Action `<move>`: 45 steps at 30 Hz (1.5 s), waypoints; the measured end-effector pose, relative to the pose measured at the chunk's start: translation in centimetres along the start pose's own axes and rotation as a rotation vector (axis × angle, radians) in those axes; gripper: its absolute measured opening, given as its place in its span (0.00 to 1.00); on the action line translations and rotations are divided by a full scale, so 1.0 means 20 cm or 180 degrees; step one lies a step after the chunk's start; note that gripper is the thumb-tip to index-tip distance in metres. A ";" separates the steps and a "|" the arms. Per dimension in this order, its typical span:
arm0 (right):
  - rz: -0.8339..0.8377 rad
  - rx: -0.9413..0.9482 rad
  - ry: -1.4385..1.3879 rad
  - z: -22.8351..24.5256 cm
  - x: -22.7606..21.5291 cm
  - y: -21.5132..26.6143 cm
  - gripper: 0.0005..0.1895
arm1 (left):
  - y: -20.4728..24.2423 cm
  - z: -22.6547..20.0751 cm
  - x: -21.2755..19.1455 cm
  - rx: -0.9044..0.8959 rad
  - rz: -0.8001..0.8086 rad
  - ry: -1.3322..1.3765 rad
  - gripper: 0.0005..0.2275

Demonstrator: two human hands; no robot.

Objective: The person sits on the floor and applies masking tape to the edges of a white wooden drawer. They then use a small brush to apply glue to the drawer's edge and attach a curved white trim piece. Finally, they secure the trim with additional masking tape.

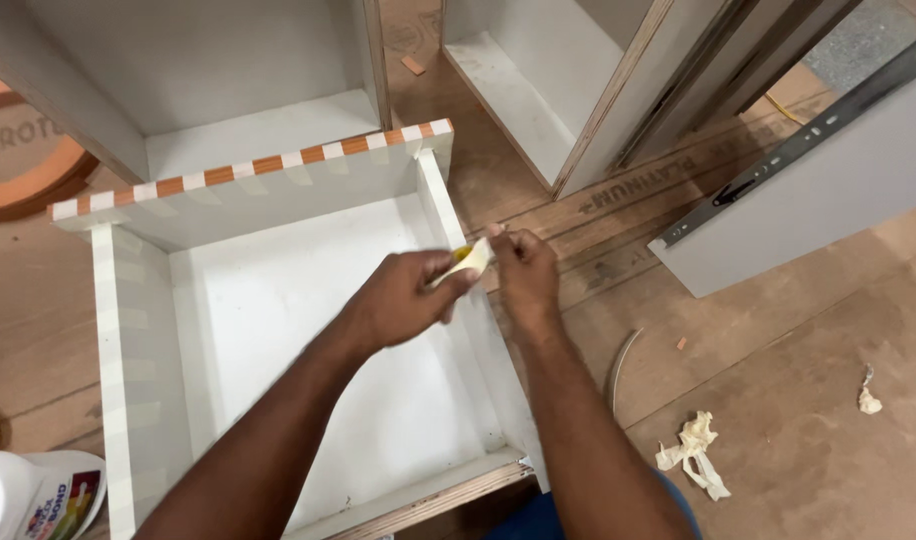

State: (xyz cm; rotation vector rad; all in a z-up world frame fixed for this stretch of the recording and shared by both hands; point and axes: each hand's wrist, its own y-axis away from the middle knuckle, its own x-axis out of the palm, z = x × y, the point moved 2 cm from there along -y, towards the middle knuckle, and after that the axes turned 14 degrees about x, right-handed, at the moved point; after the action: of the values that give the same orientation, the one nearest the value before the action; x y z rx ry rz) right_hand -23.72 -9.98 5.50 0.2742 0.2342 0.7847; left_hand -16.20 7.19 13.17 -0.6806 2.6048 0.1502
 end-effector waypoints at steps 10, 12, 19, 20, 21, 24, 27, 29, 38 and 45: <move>0.0647 0.1761 -0.1444 -0.11 0.02 -0.09 0.16 | -0.15 0.25 -0.08 -0.0914 0.0252 -0.0890 0.15; 0.0682 0.1701 -0.1332 -0.15 0.07 -0.16 0.17 | -0.18 0.32 -0.08 -0.0804 0.0247 -0.0816 0.15; 0.1039 0.2235 -0.1157 -0.30 0.10 -0.20 0.20 | -0.25 0.58 0.11 -0.1282 0.0179 -0.0634 0.24; 0.0985 0.2160 -0.1116 -0.32 0.11 -0.21 0.20 | -0.28 0.59 0.11 -0.1361 0.0233 -0.0591 0.25; 0.0941 0.2084 -0.1066 -0.35 0.13 -0.22 0.19 | -0.30 0.60 0.11 -0.1445 0.0276 -0.0545 0.26; 0.0798 0.1927 -0.0546 -0.42 0.15 -0.31 0.19 | -0.32 0.64 0.08 -0.1676 0.0635 -0.0865 0.32; 0.0730 0.1632 -0.0225 -0.39 0.10 -0.28 0.18 | -0.31 0.68 0.11 -0.1771 0.0411 -0.0968 0.33; 0.0415 0.1084 0.0400 -0.24 0.09 -0.19 0.18 | -0.30 0.69 0.11 -0.1742 0.0423 -0.0949 0.34; -0.0668 -0.0312 0.3030 0.11 0.27 0.19 0.22 | -0.29 0.73 0.12 -0.1612 0.0443 -0.0205 0.22; -0.0521 -0.0153 0.3259 0.06 0.30 0.15 0.23 | -0.41 0.98 0.31 -0.1288 0.1528 -0.1303 0.10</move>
State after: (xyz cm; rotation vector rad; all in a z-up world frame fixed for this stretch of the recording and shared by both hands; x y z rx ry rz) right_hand -21.27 -3.82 7.00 -0.2180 1.1830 0.7098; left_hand -9.44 1.38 -7.04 -0.1069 2.2980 0.8822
